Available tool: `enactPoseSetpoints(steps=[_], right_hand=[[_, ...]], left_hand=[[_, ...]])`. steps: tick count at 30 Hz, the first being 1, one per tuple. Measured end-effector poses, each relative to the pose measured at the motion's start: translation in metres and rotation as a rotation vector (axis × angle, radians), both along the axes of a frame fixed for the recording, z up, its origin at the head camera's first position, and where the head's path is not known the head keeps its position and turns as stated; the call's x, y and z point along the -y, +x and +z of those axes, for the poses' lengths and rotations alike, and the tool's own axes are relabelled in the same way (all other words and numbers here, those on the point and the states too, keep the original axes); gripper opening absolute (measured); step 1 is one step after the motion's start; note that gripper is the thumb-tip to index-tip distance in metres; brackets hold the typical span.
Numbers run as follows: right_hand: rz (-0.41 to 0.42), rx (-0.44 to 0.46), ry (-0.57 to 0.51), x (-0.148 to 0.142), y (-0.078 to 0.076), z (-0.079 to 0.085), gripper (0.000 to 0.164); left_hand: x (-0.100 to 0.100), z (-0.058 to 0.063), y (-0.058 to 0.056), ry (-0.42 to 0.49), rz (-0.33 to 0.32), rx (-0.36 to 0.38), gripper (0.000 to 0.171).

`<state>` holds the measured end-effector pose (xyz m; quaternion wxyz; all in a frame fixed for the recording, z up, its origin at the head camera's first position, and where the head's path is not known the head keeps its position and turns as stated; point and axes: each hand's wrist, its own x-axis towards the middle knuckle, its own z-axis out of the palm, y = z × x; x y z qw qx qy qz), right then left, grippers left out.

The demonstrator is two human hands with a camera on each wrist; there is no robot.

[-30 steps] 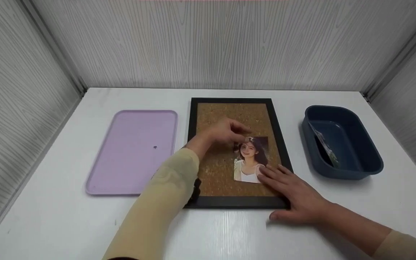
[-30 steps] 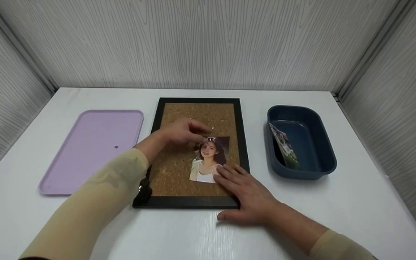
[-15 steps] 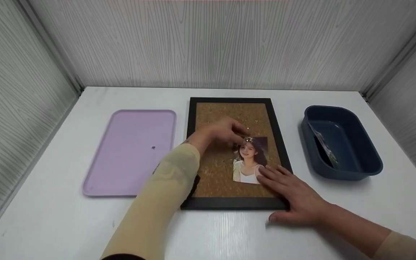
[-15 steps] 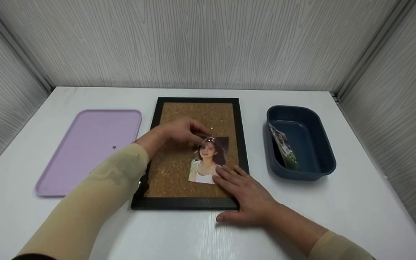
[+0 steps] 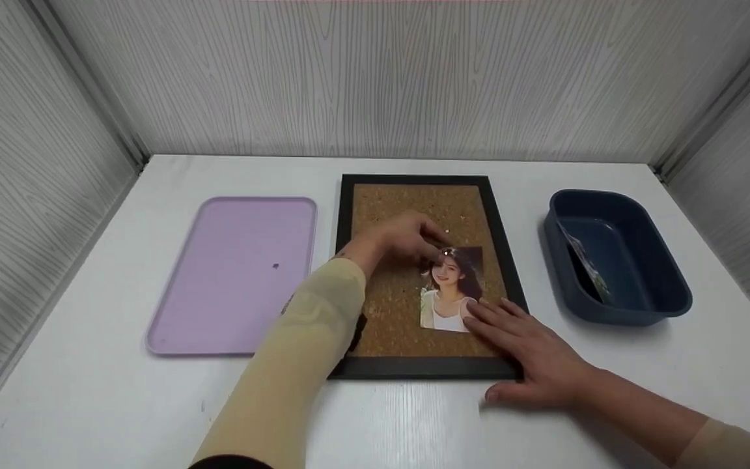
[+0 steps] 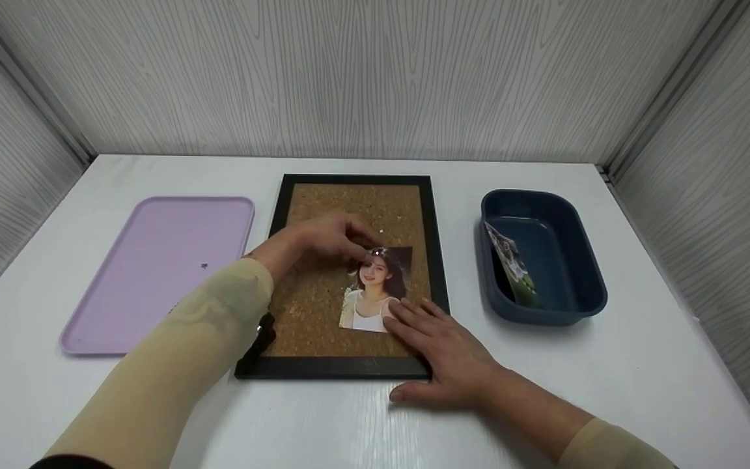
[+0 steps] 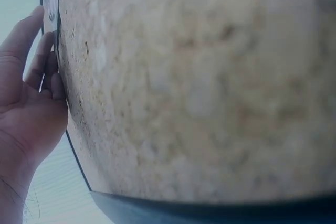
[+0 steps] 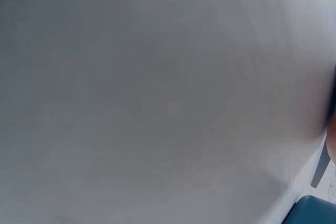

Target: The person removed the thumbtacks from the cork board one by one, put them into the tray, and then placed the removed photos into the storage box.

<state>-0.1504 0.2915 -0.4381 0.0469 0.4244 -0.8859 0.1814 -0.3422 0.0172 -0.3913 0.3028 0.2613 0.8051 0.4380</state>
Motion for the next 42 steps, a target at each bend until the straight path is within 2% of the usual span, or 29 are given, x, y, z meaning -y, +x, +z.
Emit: enactPoseSetpoints(steps=[10,19,30,37,42], right_hand=[[-0.008,0.017,0.011,-0.0004,0.0005,0.0036,0.102],[0.007,0.014,-0.001,0.0000,-0.0010,0.0026,0.102],[-0.001,0.013,0.001,-0.0005,0.0001,0.0032,0.103],[-0.011,0.013,0.003,-0.0008,0.0013,0.0015,0.105],[-0.006,0.012,0.002,-0.0004,0.0009,0.0013,0.104]], left_hand=[[-0.0012,-0.0029,-0.0039,-0.010,-0.041,-0.090,0.035],[-0.0024,-0.0061,-0.0045,-0.037,-0.029,-0.157,0.030],[-0.0049,-0.0024,-0.0034,-0.085,-0.034,-0.176,0.029],[-0.0062,-0.0034,-0.0046,-0.112,-0.055,-0.205,0.031],[-0.0056,-0.0045,-0.0037,-0.113,-0.043,-0.208,0.028]])
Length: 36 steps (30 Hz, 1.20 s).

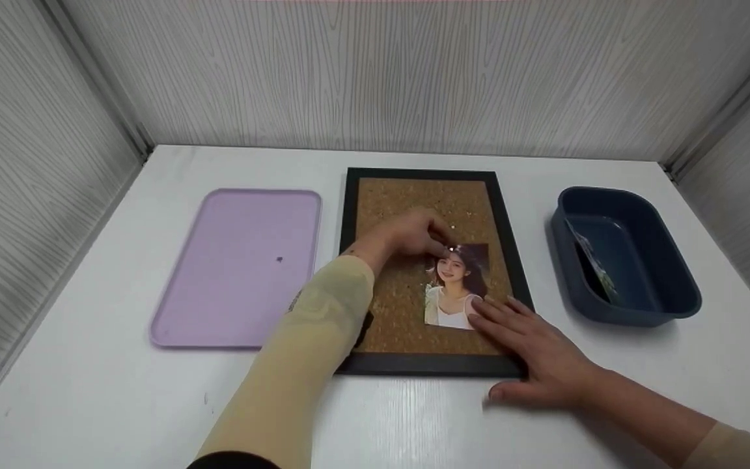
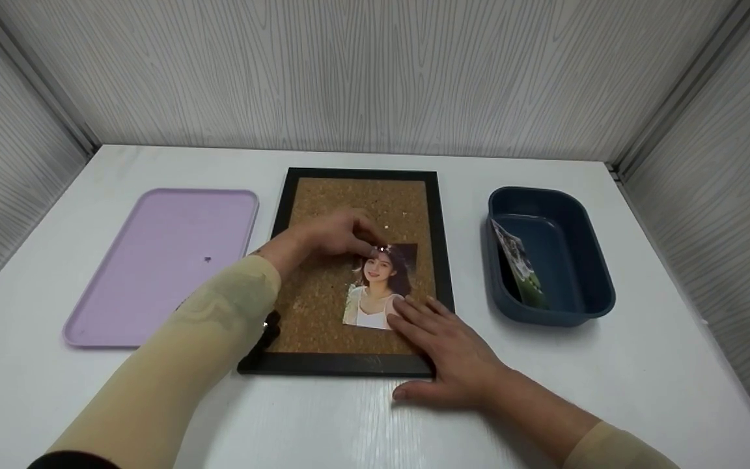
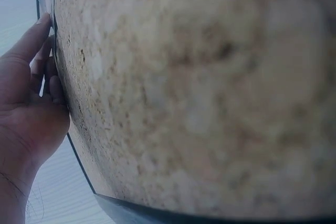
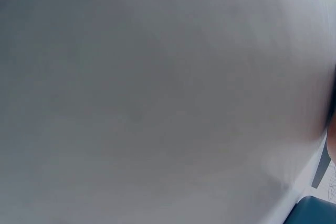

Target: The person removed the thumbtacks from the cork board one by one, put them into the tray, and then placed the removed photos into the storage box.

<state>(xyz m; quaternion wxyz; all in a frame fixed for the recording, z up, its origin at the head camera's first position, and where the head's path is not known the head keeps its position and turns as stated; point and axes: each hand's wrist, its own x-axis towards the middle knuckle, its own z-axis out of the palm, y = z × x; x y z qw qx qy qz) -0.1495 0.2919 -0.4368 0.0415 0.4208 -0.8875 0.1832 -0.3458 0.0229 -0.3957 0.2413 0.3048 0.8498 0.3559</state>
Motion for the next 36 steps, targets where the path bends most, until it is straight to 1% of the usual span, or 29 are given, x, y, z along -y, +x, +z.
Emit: enactPoseSetpoints(steps=[6,12,17,24,33,36], right_hand=[[-0.005,0.006,0.005,0.0000,0.0010,0.0005,0.104],[-0.010,0.008,0.015,-0.0003,0.0022,0.0002,0.104],[-0.012,0.012,0.019,-0.0002,0.0020,0.0007,0.104],[-0.008,-0.006,0.012,0.0004,0.0011,0.0004,0.105],[-0.004,0.004,0.014,0.0004,0.0010,0.0016,0.104],[-0.003,0.011,0.011,-0.0001,0.0011,0.0015,0.104]], left_hand=[[-0.0015,-0.0014,0.0001,0.012,-0.004,-0.009,0.026],[-0.0029,-0.0022,0.0004,0.018,0.018,-0.004,0.022],[-0.0031,-0.0021,0.0003,0.013,0.014,-0.012,0.019],[-0.0027,-0.0008,0.0012,0.007,0.003,-0.032,0.020],[-0.0022,-0.0002,0.0015,0.014,0.038,-0.011,0.021],[-0.0028,-0.0009,0.0015,0.018,0.030,-0.016,0.019]])
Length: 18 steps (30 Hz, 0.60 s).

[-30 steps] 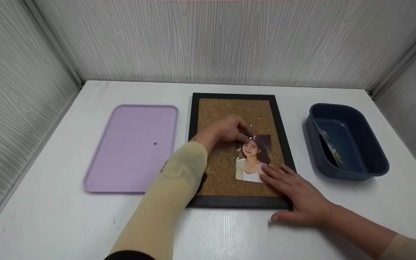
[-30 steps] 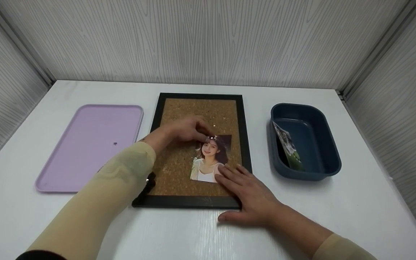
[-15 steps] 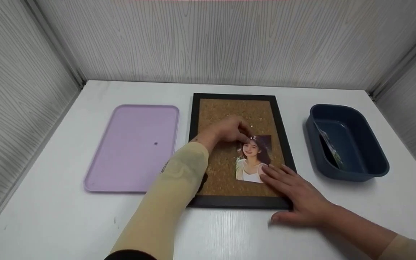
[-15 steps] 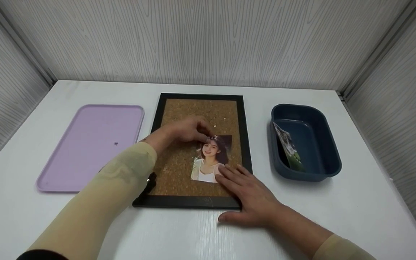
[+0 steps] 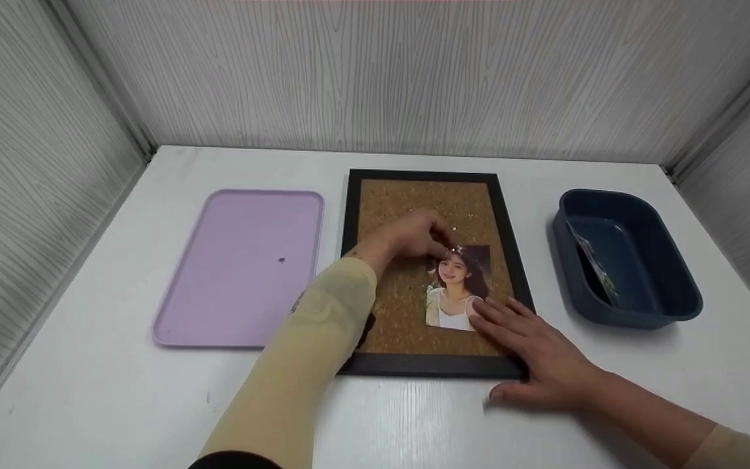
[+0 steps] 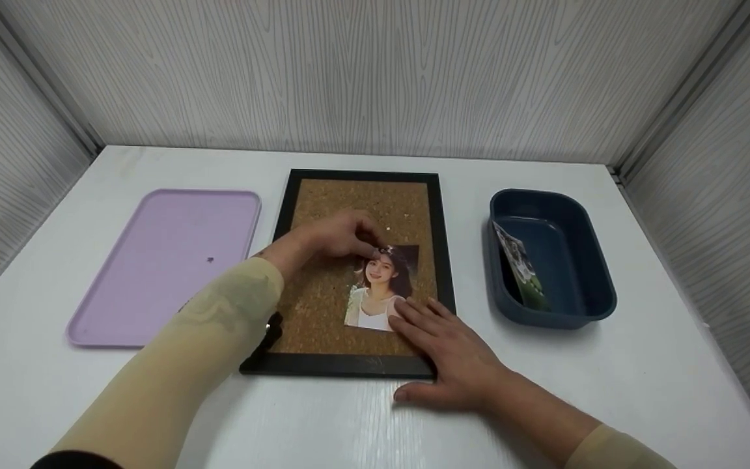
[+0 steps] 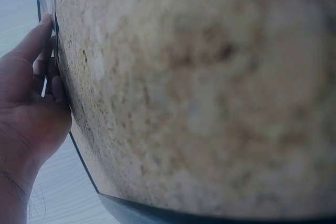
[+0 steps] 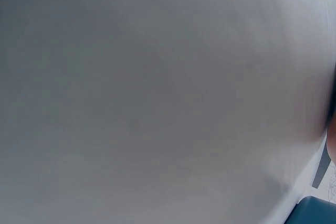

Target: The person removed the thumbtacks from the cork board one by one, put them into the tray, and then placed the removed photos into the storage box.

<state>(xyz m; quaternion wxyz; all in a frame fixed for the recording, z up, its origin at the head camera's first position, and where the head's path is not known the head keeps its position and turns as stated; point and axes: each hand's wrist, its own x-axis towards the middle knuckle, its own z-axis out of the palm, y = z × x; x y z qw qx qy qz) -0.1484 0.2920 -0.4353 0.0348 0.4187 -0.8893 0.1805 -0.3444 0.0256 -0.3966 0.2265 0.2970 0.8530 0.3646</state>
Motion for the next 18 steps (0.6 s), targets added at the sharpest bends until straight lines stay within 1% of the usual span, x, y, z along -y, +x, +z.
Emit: enactPoseSetpoints(steps=[4,11,18], right_hand=[[0.005,-0.010,-0.010,0.0007,-0.0005,-0.0009,0.104],[0.000,-0.010,-0.010,0.0009,0.0001,-0.0013,0.104],[-0.002,-0.014,-0.008,0.0007,0.0003,-0.0012,0.104]], left_hand=[[0.0000,-0.0012,-0.0001,0.016,-0.003,0.005,0.019],[0.0006,-0.0023,0.0021,0.023,0.034,0.012,0.016],[-0.0003,-0.0025,0.0012,0.020,0.024,0.013,0.018]])
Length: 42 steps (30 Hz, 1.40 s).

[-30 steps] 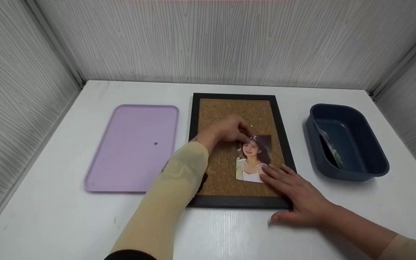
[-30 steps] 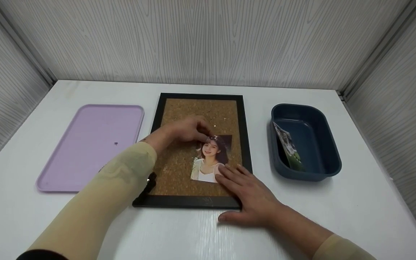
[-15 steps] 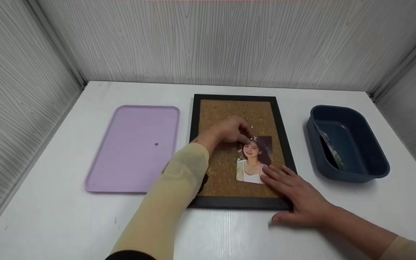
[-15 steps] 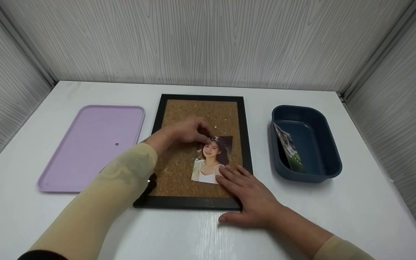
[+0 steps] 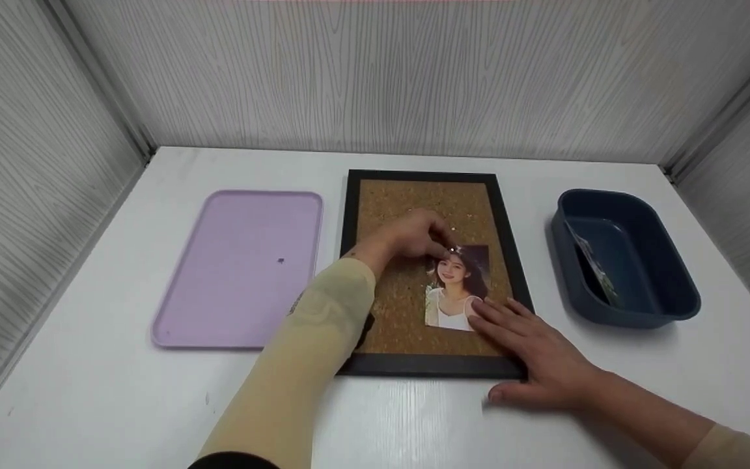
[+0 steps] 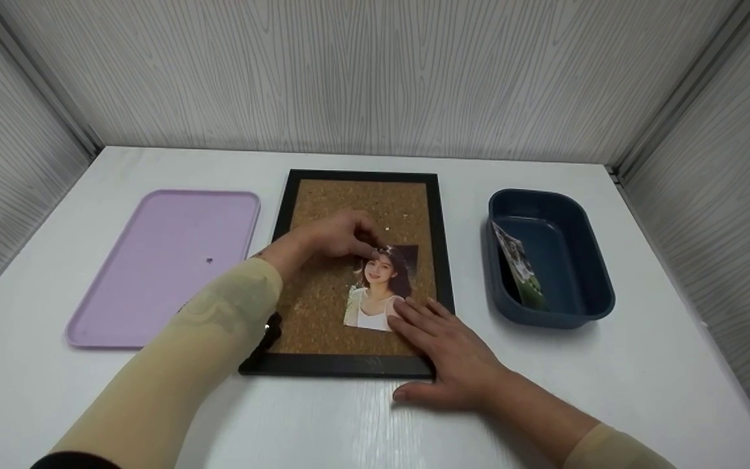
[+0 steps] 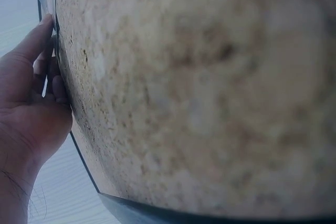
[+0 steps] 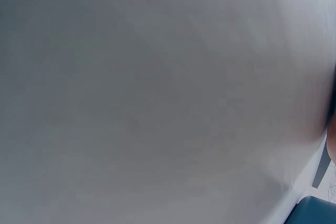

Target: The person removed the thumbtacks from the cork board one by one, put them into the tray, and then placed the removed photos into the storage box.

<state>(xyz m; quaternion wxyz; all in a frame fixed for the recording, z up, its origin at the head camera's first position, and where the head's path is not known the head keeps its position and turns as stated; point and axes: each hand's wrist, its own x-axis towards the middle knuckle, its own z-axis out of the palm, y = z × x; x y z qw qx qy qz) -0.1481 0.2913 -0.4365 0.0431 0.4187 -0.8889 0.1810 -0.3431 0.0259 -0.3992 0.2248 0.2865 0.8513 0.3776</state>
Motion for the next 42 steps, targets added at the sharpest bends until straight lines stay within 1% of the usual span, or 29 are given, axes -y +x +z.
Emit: enactPoseSetpoints(steps=[8,12,16,20,25,28,31,37,39,42], right_hand=[[0.006,-0.003,-0.002,0.0007,-0.0003,0.0002,0.105],[0.003,-0.002,-0.005,0.0005,-0.0009,0.0002,0.104],[0.005,-0.003,-0.012,0.0005,-0.0012,0.0002,0.103],[0.008,-0.008,-0.008,0.0006,-0.0011,0.0004,0.103],[0.004,-0.009,-0.003,0.0008,-0.0007,0.0007,0.103],[0.004,-0.011,-0.001,0.0008,-0.0005,0.0009,0.104],[0.004,-0.010,-0.003,0.0009,-0.0007,0.0013,0.104],[-0.001,-0.001,0.002,0.0005,-0.0002,0.0012,0.104],[-0.004,0.005,0.009,0.0002,0.0000,0.0013,0.103],[-0.003,0.007,0.002,0.0001,0.0000,0.0010,0.103]], left_hand=[[0.0012,0.0007,-0.0002,-0.023,-0.002,-0.010,0.013],[0.0005,0.0001,-0.0027,-0.029,-0.028,-0.029,0.015],[0.0000,0.0001,-0.0034,-0.014,-0.049,-0.022,0.019],[0.0005,0.0009,-0.0027,-0.006,-0.043,-0.010,0.018],[0.0017,0.0025,-0.0025,-0.027,-0.034,-0.019,0.017],[0.0016,0.0024,-0.0028,-0.032,-0.044,-0.029,0.018],[0.0020,0.0022,-0.0029,-0.027,-0.047,-0.028,0.017],[0.0028,0.0006,-0.0029,-0.008,-0.031,-0.015,0.014],[0.0029,0.0002,-0.0029,-0.014,-0.029,-0.018,0.013],[0.0029,-0.0001,-0.0037,-0.033,-0.037,-0.049,0.015]])
